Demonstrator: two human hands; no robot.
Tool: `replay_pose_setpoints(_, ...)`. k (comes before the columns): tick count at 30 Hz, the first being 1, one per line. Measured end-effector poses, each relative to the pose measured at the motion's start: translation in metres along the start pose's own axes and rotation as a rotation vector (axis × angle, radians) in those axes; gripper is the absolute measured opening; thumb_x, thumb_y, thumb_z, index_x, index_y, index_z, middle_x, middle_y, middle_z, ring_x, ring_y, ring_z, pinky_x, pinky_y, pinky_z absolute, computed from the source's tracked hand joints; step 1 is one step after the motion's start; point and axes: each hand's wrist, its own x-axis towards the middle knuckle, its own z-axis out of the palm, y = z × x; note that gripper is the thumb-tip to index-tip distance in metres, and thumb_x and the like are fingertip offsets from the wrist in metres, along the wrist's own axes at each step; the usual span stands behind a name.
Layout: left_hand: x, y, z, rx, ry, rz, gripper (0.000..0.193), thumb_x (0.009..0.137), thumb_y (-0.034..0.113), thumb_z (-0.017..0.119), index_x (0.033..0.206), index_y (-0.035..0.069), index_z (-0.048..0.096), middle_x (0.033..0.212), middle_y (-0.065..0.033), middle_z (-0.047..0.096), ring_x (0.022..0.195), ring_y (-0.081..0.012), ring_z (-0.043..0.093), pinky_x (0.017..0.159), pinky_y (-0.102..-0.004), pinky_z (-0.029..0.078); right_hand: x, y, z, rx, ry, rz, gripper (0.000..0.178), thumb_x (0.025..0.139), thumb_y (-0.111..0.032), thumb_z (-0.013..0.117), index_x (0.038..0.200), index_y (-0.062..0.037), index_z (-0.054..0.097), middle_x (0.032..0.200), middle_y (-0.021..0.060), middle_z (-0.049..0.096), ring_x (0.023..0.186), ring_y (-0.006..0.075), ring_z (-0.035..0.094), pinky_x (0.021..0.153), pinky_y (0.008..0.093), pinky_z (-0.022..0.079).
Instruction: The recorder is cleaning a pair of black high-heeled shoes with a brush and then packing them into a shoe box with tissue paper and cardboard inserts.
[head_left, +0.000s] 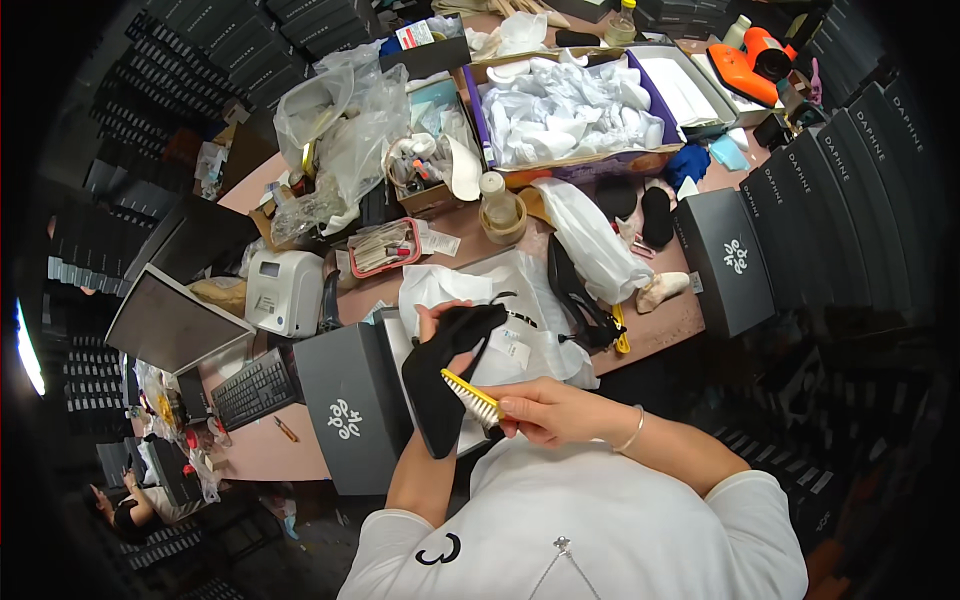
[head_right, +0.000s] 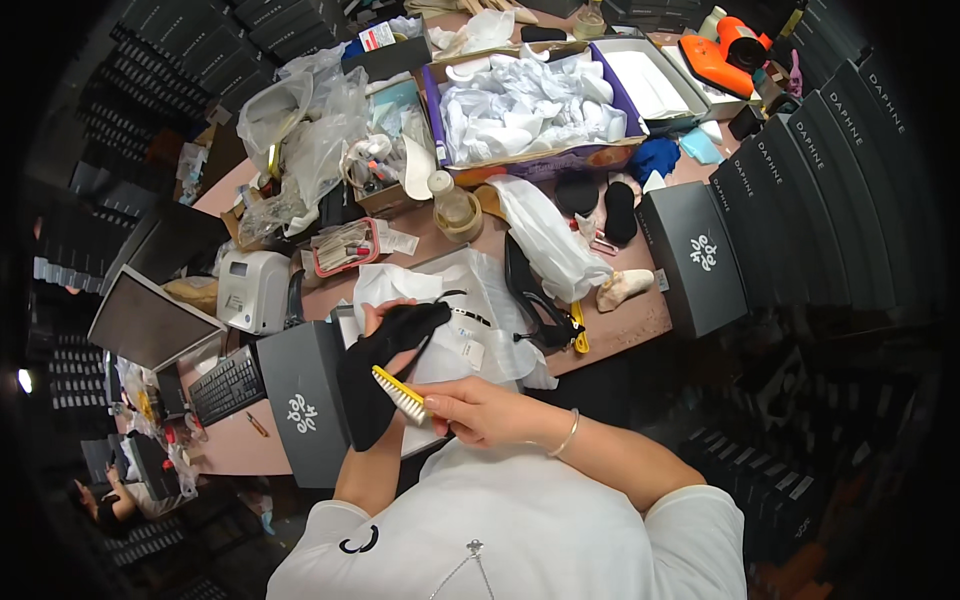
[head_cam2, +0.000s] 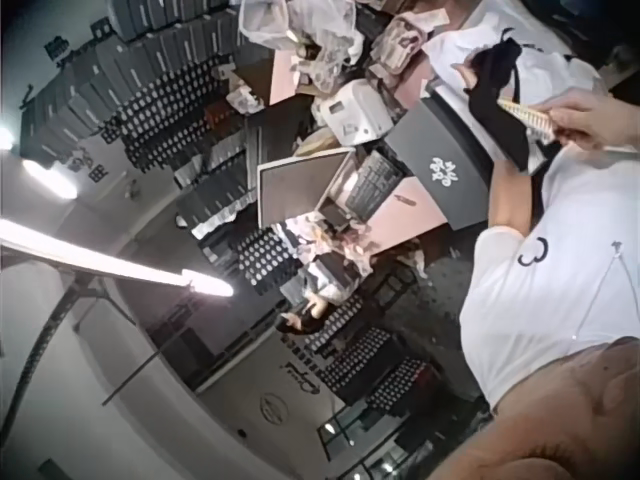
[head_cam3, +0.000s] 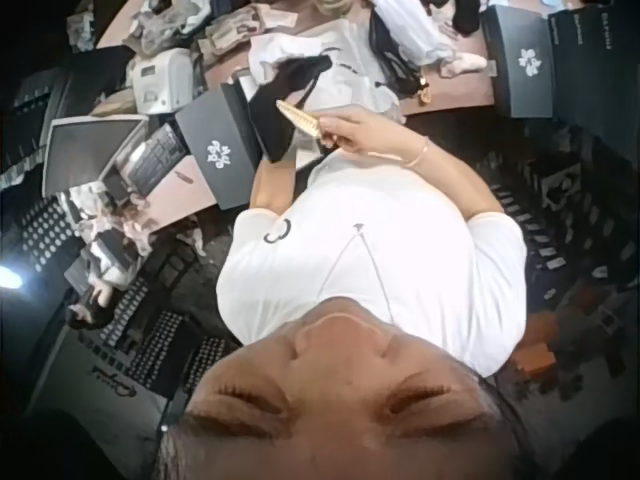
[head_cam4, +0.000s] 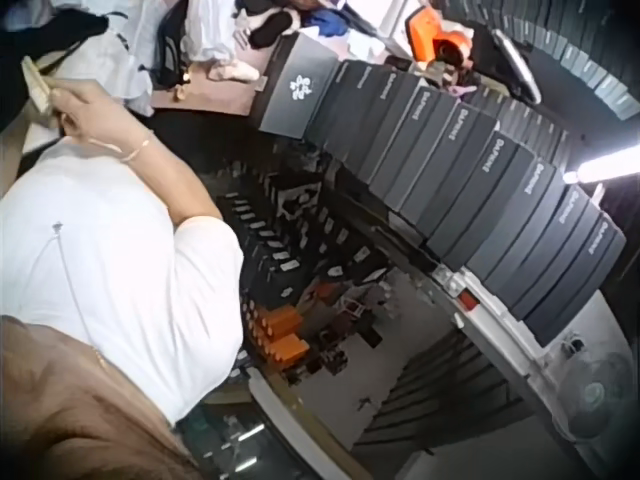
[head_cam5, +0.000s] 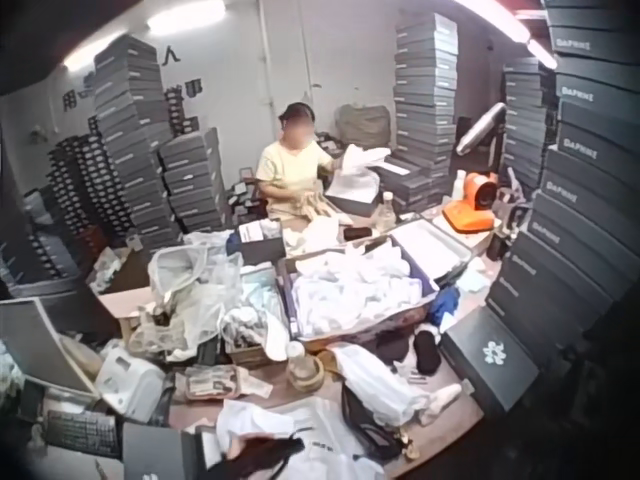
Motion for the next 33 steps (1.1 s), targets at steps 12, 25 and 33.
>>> replay_pose_setpoints(12, -0.012, -0.061, 0.005, -0.098, -0.046, -0.195, 0.046, 0.093, 0.050, 0.048, 0.107, 0.007, 0.057, 0.104, -0.0083, 0.062, 0.097, -0.0220, 0.061, 0.088, -0.0404, 0.050, -0.003, -0.004, -0.012, -0.829, 0.688, -0.750, 0.093, 0.066, -0.021, 0.086, 0.143, -0.0043, 0.035, 0.104, 0.0089, 0.064, 0.072, 0.0132, 0.053, 0.066, 0.0285, 0.047)
replay_pose_setpoints(25, -0.087, 0.007, 0.078, 0.830, -0.459, -0.079, 0.100, 0.072, 0.024, 0.081, 0.146, -0.001, 0.018, 0.138, -0.0187, 0.040, 0.125, -0.0240, 0.045, 0.104, -0.0365, 0.036, -0.014, 0.022, -0.070, 0.091, 0.344, -0.292, 0.030, 0.081, -0.018, 0.074, 0.098, -0.0025, 0.056, 0.064, -0.0036, 0.049, 0.042, 0.0028, 0.037, 0.037, 0.0200, 0.027)
replay_pose_setpoints(33, -0.065, -0.006, 0.066, 0.226, -0.431, -0.593, 0.084, 0.069, 0.039, 0.078, 0.134, 0.000, 0.041, 0.122, -0.0149, 0.055, 0.100, -0.0236, 0.062, 0.087, -0.0349, 0.052, -0.017, 0.017, -0.045, -0.392, 0.475, -0.283, 0.059, 0.078, -0.027, 0.078, 0.123, -0.0011, 0.051, 0.078, 0.0016, 0.056, 0.059, 0.0085, 0.050, 0.051, 0.0211, 0.041)
